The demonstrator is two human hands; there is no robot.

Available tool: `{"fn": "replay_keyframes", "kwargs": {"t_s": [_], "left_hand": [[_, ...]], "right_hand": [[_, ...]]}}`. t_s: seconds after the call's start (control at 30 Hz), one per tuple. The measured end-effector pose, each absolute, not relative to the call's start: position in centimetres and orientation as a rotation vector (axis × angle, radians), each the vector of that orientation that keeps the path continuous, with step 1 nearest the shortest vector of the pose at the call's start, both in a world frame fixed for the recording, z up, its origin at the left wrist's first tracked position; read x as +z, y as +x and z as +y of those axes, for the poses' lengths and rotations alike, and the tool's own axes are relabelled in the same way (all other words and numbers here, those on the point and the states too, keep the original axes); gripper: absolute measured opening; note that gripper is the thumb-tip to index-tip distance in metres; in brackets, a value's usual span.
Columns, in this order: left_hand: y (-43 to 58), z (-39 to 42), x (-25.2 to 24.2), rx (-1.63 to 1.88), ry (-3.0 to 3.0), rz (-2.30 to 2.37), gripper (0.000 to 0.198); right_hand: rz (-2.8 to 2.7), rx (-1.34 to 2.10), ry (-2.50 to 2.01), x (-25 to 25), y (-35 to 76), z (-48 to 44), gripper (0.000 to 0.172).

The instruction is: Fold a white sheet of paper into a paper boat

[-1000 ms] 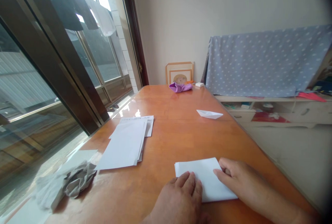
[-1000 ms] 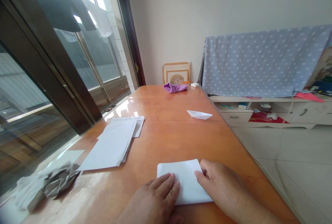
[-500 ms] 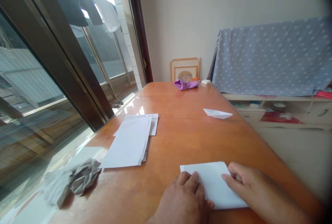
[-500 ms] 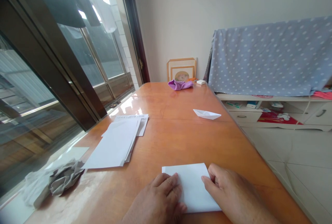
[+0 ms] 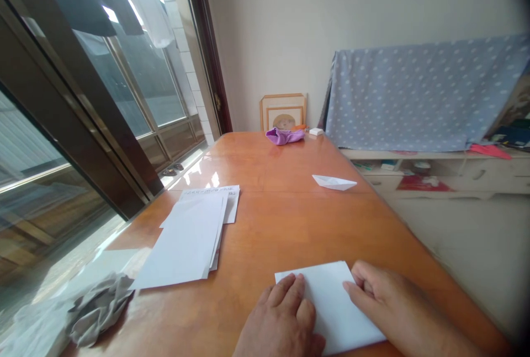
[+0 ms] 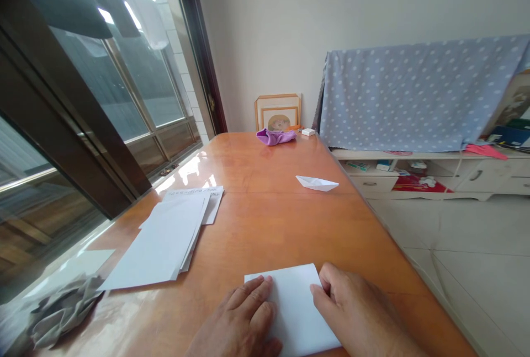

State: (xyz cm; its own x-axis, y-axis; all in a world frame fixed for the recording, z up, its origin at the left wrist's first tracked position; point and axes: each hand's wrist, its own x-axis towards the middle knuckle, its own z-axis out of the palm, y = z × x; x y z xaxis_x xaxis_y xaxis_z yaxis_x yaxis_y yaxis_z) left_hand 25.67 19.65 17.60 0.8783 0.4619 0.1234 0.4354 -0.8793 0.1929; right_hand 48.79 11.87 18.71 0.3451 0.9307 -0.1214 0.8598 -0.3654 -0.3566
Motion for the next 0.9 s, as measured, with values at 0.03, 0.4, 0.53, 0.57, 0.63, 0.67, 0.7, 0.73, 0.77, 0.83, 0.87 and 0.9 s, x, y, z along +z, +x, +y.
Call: {"fn": "replay_keyframes", "kwargs": {"t_s": [0.03,0.4,0.53,0.57,0.63,0.67,0.7,0.73,0.77,0.83,0.87,0.9], "left_hand": [[25.7,19.7,17.6,0.250,2.893,0.694,0.039],[25.4,20.3,17.6,0.349,3.043,0.579,0.051],[25.1,20.6,17.1,0.473,3.102,0.531,0.049],[25.0,20.7,17.0,0.496,3.116,0.521,0.049],[25.0,20.8,17.0,0.530,3.137,0.509,0.048],[25.0,20.8,17.0,0.536,3.144,0.508,0.048],[25.0,20.8,17.0,0.541,3.147,0.506,0.048],[25.0,20.9,17.1,0.545,3.148,0.504,0.048],[25.0,20.9,17.1,0.549,3.148,0.503,0.048],[25.0,20.9,17.0,0.561,3.153,0.497,0.048],[25.1,20.9,16.9,0.568,3.159,0.493,0.048],[25.1,20.9,16.9,0.578,3.166,0.490,0.048]], "right_hand": [[-1.612,0.440,-2.390,18.9,48.7,11.9,0.025],[-1.587,0.394,-2.452,18.7,48.7,12.1,0.022],[-1.576,0.381,-2.457,18.9,48.7,12.2,0.025],[-1.575,0.378,-2.457,18.9,48.7,12.2,0.026],[-1.566,0.364,-2.464,18.9,48.7,12.2,0.026],[-1.564,0.360,-2.468,18.9,48.7,12.3,0.025],[-1.564,0.352,-2.469,18.8,48.7,12.3,0.025],[-1.566,0.343,-2.464,18.8,48.7,12.3,0.024],[-1.567,0.333,-2.454,18.7,48.7,12.3,0.023],[-1.567,0.317,-2.427,18.6,48.8,12.3,0.022],[-1.573,0.311,-2.408,18.6,48.9,12.3,0.021],[-1.587,0.313,-2.386,18.6,48.9,12.2,0.021]]}}
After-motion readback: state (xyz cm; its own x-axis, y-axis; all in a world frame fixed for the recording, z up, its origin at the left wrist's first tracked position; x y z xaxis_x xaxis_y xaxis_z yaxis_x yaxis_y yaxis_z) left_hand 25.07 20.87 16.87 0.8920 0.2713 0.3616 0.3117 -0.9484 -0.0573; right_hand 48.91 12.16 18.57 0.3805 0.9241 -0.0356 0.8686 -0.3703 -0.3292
